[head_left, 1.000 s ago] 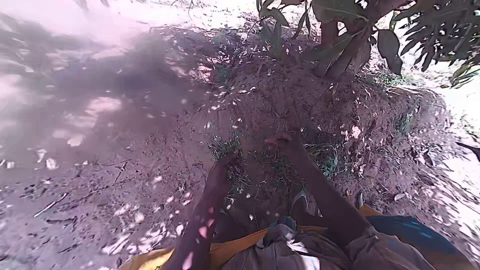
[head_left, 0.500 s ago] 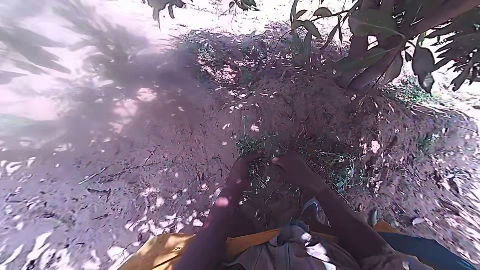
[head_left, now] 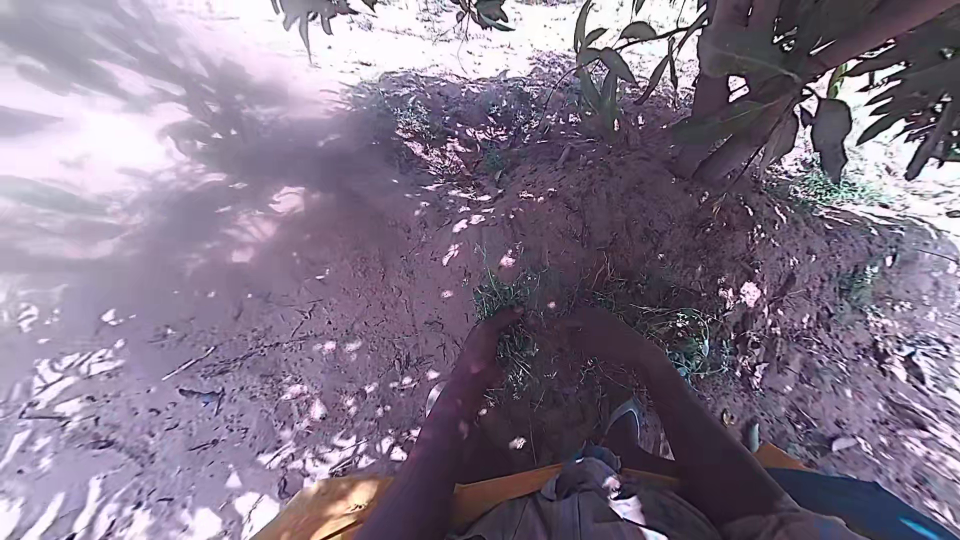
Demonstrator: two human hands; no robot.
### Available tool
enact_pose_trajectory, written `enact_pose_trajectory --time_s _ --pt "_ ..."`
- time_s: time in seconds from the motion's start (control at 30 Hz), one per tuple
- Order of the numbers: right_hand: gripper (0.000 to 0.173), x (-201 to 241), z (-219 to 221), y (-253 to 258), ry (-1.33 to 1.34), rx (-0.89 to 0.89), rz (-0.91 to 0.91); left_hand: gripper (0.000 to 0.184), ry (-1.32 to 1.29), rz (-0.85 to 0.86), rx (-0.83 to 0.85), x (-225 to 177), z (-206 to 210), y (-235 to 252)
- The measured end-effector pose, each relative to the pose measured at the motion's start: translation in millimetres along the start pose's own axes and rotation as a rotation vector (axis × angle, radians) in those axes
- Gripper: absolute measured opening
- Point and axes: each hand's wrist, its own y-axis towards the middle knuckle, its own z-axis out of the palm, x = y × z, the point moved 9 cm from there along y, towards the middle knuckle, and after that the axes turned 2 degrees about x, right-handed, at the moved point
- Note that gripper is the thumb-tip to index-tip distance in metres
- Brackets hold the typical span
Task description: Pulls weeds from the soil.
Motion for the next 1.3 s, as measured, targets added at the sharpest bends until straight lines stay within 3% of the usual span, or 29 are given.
enact_pose_trajectory --time_s 0.1,0.2,0.3,0.4,0.63,0.9,0.97,1.17,1.3 --pt "0.035 -28 -28 -5 0.104 -0.168 0.163 0.016 0.010 0.000 -0.014 2 -2 2" --pt "0.033 -35 -39 -7 0.423 -0.382 0.120 0.015 0.038 0.009 0.022 4 -1 3" --pt "0.034 -17 -24 1 0.611 -0.361 -0.013 0.013 0.084 0.017 0.018 3 4 0" --pt "0.032 6 -2 7 0.580 -0.286 -0.077 0.012 0.175 0.072 -0.046 -3 6 -7" --pt "0.035 8 5 2 0.589 -0.400 0.029 0.017 0.280 0.168 -0.057 -7 7 -9" --pt "0.012 -34 -10 -3 1.105 -0.657 0.107 0.007 0.133 0.132 -0.097 -6 1 -3" --pt "0.013 -33 -11 -3 1.088 -0.632 0.099 0.007 0.123 0.128 -0.084 -6 2 -3" --pt "0.033 6 16 6 0.858 -0.257 0.015 0.003 0.218 0.109 -0.081 -6 5 -8" --pt "0.028 -8 10 5 0.955 -0.377 0.079 0.007 0.221 0.112 -0.039 -5 7 -5"
